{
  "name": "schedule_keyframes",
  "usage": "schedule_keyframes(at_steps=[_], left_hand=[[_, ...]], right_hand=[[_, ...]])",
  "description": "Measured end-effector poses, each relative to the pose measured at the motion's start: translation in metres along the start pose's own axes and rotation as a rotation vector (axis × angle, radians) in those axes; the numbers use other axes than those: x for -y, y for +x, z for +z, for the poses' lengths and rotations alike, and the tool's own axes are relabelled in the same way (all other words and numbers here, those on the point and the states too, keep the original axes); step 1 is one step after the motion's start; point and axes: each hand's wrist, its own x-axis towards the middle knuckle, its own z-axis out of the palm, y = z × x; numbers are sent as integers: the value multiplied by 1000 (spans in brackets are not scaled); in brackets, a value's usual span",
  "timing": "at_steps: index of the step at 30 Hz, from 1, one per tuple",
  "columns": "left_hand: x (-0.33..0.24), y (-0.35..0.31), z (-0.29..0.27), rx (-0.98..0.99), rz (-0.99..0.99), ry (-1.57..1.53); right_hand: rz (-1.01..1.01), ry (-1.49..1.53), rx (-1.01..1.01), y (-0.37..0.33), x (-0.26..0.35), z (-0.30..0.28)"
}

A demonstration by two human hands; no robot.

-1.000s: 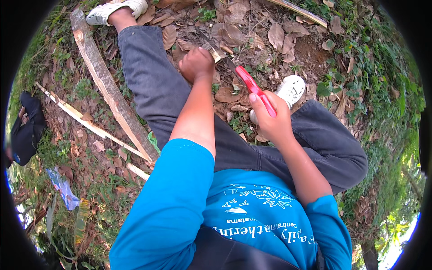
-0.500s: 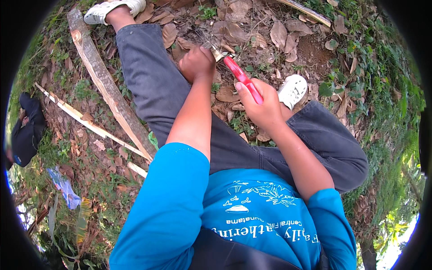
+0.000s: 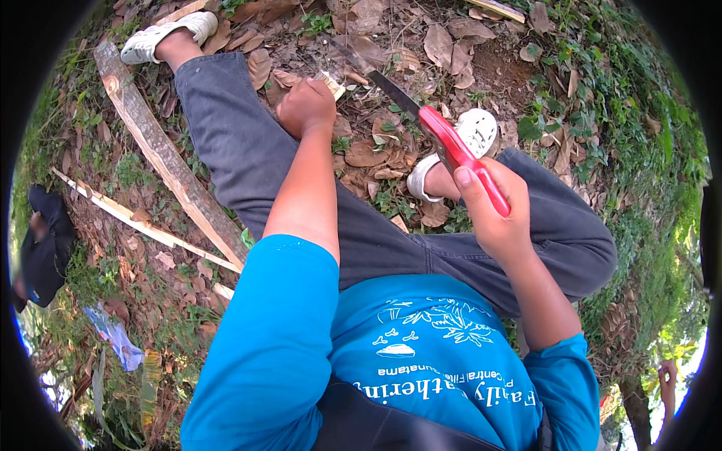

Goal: The person sits on the ground and uses a red folding saw to cut a piece of wood held between their legs. They saw through the wood to create a notch and then separate a thin strip from the main piece.

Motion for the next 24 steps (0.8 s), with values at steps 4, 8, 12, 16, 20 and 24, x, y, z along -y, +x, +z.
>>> schedule_keyframes(at_steps=[4,8,12,16,20,24], left_hand=[[-2,1,-1,24,-8,-1],[-1,2,2,34,-20,-5],[2,0,8,-40,-14,-14],[3,-1,6,-56,-5,-22],[2,-4,4,-36,17,-17],[-2,1,1,-16,4,-14]], right_hand=[[-27,-78,27,13,-21,22],[34,-62,56,9,-23,30],[68,-75,82,-13,-3,15],[136,-94,127,-18,1,1],[99,-28,51,13,-33,36],[39,-55,93,52,-59,74]])
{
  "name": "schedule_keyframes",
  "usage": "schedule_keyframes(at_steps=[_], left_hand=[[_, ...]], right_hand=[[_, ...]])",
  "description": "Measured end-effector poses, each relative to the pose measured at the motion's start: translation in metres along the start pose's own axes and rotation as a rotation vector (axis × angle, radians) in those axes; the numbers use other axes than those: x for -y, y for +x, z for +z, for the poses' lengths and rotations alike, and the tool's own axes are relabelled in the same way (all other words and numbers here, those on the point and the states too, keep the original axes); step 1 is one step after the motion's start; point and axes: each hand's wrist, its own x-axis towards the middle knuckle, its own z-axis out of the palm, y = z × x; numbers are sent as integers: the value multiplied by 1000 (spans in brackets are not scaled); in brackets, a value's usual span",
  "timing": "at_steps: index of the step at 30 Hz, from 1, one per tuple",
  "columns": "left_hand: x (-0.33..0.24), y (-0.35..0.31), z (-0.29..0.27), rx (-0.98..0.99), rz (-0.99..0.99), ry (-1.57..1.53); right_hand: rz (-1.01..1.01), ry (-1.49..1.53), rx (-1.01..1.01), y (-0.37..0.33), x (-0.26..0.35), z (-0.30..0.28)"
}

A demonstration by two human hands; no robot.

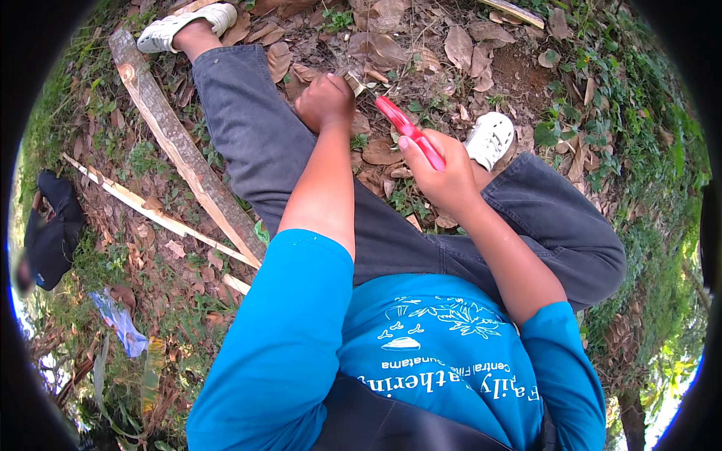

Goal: The person sits on the ground and uses a red folding saw to cut a piece of wood held between their legs. They saw through the wood to create a notch and then separate a thin strip from the main piece.

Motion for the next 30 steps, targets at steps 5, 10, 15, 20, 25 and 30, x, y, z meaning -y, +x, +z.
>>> schedule_keyframes(at_steps=[5,10,15,20,25,30], left_hand=[[5,-1,3,-7,-22,2],[0,0,-2,-3,-28,-14],[1,3,-1,60,-51,15],[3,10,-2,70,-49,24],[4,15,-3,139,-74,33],[0,7,-8,111,-48,-17]], right_hand=[[86,112,-21,-25,3,-30],[105,179,-54,-34,9,-45],[104,278,9,-33,10,-43],[-13,347,-124,-35,11,-52],[-16,423,-215,-31,7,-59],[13,484,-243,-36,-5,-58]])
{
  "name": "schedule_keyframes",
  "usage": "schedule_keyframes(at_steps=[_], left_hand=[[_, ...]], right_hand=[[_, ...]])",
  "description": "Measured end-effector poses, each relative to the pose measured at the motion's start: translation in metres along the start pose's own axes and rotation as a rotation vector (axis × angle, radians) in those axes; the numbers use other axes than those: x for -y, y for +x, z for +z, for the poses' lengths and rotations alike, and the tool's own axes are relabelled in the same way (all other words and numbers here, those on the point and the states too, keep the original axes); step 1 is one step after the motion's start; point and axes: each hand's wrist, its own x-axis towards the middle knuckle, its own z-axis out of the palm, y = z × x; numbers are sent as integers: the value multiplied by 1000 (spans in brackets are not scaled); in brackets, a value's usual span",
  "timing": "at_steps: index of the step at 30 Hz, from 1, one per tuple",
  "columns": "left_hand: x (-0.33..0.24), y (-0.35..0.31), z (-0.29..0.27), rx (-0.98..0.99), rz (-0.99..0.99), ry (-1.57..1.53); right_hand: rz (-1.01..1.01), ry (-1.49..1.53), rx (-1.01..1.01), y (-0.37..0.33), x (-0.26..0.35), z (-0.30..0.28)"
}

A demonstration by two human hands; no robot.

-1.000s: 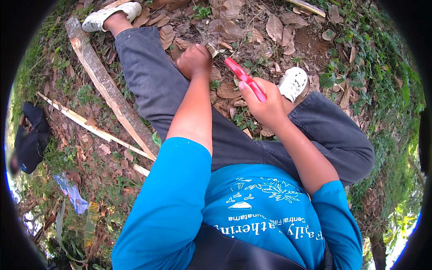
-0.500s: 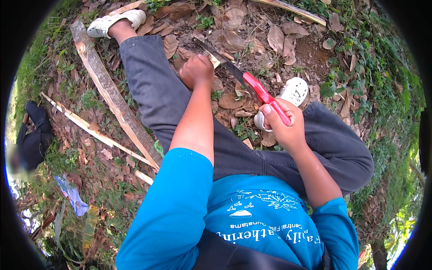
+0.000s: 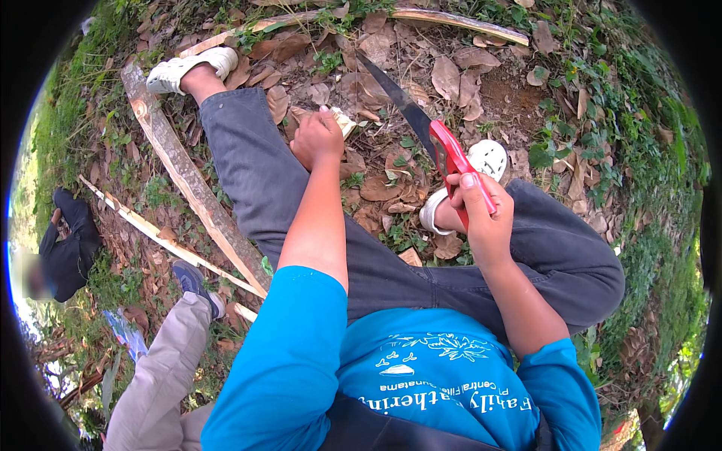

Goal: The person sits on the ground and uses a red folding saw to cut a piece of wood held between their legs. They saw through the wood to create a notch and then separate a thin strip from the main piece.

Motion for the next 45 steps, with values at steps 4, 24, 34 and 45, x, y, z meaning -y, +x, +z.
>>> schedule_keyframes(at_steps=[4,24,34,45], left_hand=[[0,-9,-9,2,172,18],[48,-75,-150,51,400,-809],[41,-105,-134,-8,509,-295],[-16,-82,-142,-395,557,-146]], right_hand=[[-26,-27,14,6,-4,4],[-359,201,-52,-7,42,-19],[-278,284,-107,-37,30,-50],[-144,139,-101,-23,-12,-30]])
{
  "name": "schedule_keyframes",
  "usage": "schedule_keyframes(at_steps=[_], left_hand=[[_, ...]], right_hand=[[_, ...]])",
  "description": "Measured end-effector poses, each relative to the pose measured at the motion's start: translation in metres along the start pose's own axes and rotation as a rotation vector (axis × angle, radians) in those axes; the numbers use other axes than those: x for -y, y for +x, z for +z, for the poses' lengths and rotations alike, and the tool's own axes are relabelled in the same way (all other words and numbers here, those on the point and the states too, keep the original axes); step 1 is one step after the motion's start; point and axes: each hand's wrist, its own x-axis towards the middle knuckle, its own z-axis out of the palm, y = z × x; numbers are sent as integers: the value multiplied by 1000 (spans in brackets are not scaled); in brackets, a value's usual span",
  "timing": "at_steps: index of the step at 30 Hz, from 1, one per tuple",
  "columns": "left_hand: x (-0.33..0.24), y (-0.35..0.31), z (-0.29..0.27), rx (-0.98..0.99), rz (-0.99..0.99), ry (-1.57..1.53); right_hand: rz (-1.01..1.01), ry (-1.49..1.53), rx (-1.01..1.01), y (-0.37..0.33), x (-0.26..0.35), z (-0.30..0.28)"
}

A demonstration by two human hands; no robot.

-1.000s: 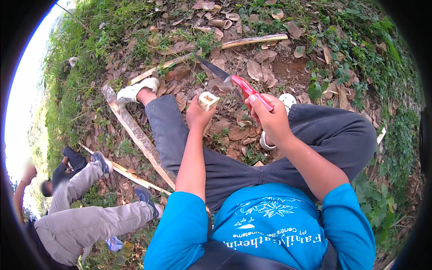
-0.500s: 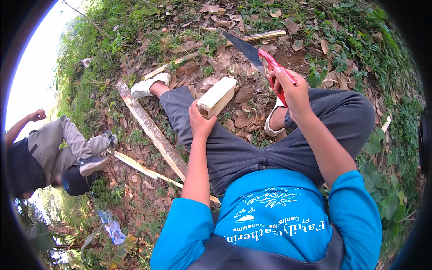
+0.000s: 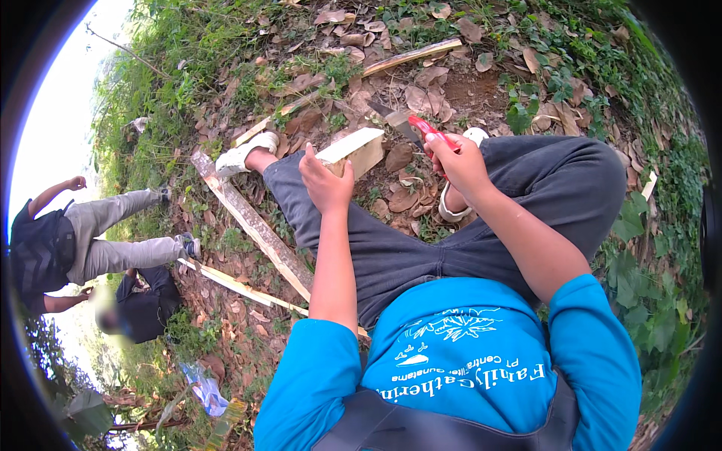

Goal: The person sits on the ground and uses a red folding saw to cut a piece of wood held between their legs. They saw through the wood to create a notch and then separate a thin strip from the main piece.

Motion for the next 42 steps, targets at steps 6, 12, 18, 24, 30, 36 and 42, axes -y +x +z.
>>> schedule_keyframes(at_steps=[6,12,18,24,30,36,42], left_hand=[[3,27,8,163,42,119],[18,46,33,52,52,71],[43,60,50,72,-82,31],[27,73,38,204,11,101],[68,108,53,329,-133,-16],[68,147,55,695,-279,28],[28,149,37,878,-361,-287]], right_hand=[[36,-61,0,-3,-15,7],[82,-151,87,-8,-14,5],[56,-118,91,-12,-19,8],[29,-132,50,-24,6,7],[-55,-144,137,-32,20,9],[69,-37,101,-31,18,10],[86,73,-9,-25,25,10]])
